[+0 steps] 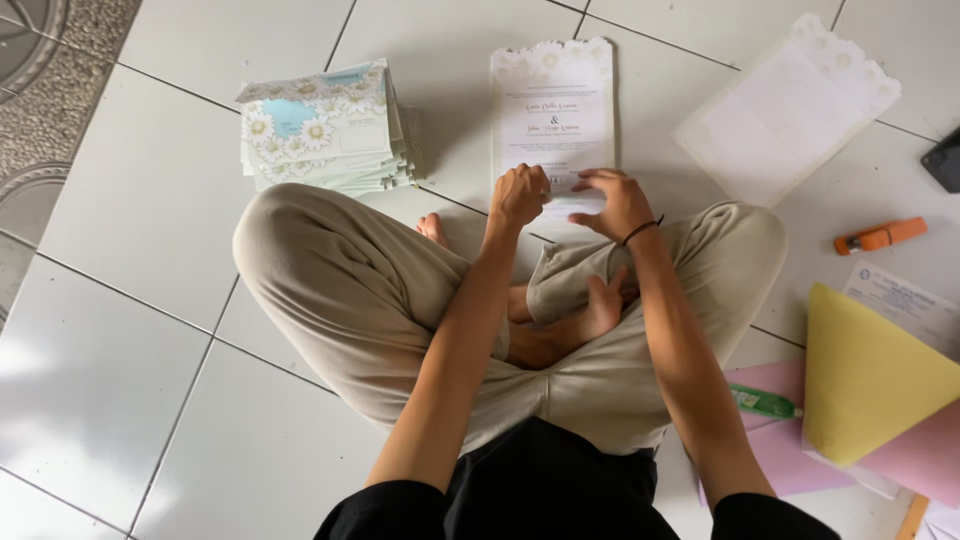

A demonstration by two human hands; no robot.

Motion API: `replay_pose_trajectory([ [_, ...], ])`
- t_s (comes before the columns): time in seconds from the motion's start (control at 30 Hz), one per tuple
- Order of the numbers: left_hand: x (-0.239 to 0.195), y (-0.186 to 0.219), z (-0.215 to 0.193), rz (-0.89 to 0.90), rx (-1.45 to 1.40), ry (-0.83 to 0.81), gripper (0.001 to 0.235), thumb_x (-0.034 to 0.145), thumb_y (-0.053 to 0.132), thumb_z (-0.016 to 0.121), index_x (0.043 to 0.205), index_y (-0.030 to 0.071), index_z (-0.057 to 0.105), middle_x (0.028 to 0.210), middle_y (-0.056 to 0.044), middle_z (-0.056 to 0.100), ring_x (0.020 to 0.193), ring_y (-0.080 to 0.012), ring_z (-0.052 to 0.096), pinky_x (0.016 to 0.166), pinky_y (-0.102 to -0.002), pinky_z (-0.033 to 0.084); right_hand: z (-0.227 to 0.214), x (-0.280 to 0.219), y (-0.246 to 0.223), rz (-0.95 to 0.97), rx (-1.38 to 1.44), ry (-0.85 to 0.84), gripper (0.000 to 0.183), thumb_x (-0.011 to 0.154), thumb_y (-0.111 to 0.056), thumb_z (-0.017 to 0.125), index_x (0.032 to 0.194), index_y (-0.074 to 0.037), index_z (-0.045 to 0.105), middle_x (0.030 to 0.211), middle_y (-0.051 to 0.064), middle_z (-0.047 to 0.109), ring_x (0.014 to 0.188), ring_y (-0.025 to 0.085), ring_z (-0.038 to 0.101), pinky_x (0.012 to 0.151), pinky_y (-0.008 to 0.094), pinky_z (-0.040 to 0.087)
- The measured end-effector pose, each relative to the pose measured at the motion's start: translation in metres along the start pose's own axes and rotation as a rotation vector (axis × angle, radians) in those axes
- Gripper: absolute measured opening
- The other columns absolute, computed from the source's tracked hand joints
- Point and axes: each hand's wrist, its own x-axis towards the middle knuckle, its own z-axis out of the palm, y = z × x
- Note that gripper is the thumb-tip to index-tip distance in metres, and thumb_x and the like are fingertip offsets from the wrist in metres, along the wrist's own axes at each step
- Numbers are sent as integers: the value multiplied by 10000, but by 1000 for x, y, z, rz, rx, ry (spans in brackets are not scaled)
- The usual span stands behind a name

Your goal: The person sits on the floor and assembles invitations by placing a floral card into a white envelope. They repeatedly pick up a card, insert it into an envelope, and place the completed invitation on a growing stack.

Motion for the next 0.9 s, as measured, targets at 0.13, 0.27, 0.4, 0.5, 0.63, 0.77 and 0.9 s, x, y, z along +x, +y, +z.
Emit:
replay_pose_trajectory([
  [0.13,-11,-14,-18,27,-96,-75,106,803,210,819,887,148,804,873,-129,773,884,-398,755,817,-531,616,6,7,19,70,-117,5,283,806,-115,750,1085,-154,778,1196,22,755,1200,288,668,1078,465,504],
  [0.27,-15,-43,-19,81,-291,-20,142,806,83,821,946,90,799,896,-152,777,885,-414,747,812,-522,610,5,10,36,194,-39,81,114,851,-214,779,960,-223,809,967,-8,784,1021,285,723,932,436,566],
  [0.4,-11,-69,-23,1,-534,181,206,767,68,874,955,41,796,920,-175,774,920,-440,728,845,-477,589,3,15,46,161,43,152,105,833,-285,838,880,-201,798,810,55,757,872,341,727,751,459,560],
  [0.5,-14,-68,-20,-130,-667,224,418,743,33,878,1143,107,779,1076,-140,773,1108,-398,685,985,-485,536,5,15,52,217,95,218,247,833,-369,871,794,-158,750,668,74,688,715,191,695,657,331,516],
  [0.63,-3,-72,-8,-168,-726,270,252,749,100,914,970,56,800,938,-146,778,1008,-382,718,947,-436,544,3,24,47,208,171,295,324,855,-328,885,760,-61,726,660,107,689,667,192,688,605,310,485],
  [0.77,4,-69,-4,-101,-784,354,364,704,128,955,997,-2,783,887,-158,777,964,-359,730,902,-458,568,1,25,53,213,153,308,366,736,-277,943,985,-59,788,893,164,748,927,322,718,740,381,539],
  [0.9,-1,-60,-18,59,-713,340,652,613,-130,760,1215,113,703,1117,-62,777,1231,-320,637,1075,-416,474,2,33,51,212,122,274,206,799,-126,827,968,-244,814,922,-31,783,971,220,742,880,349,570],
])
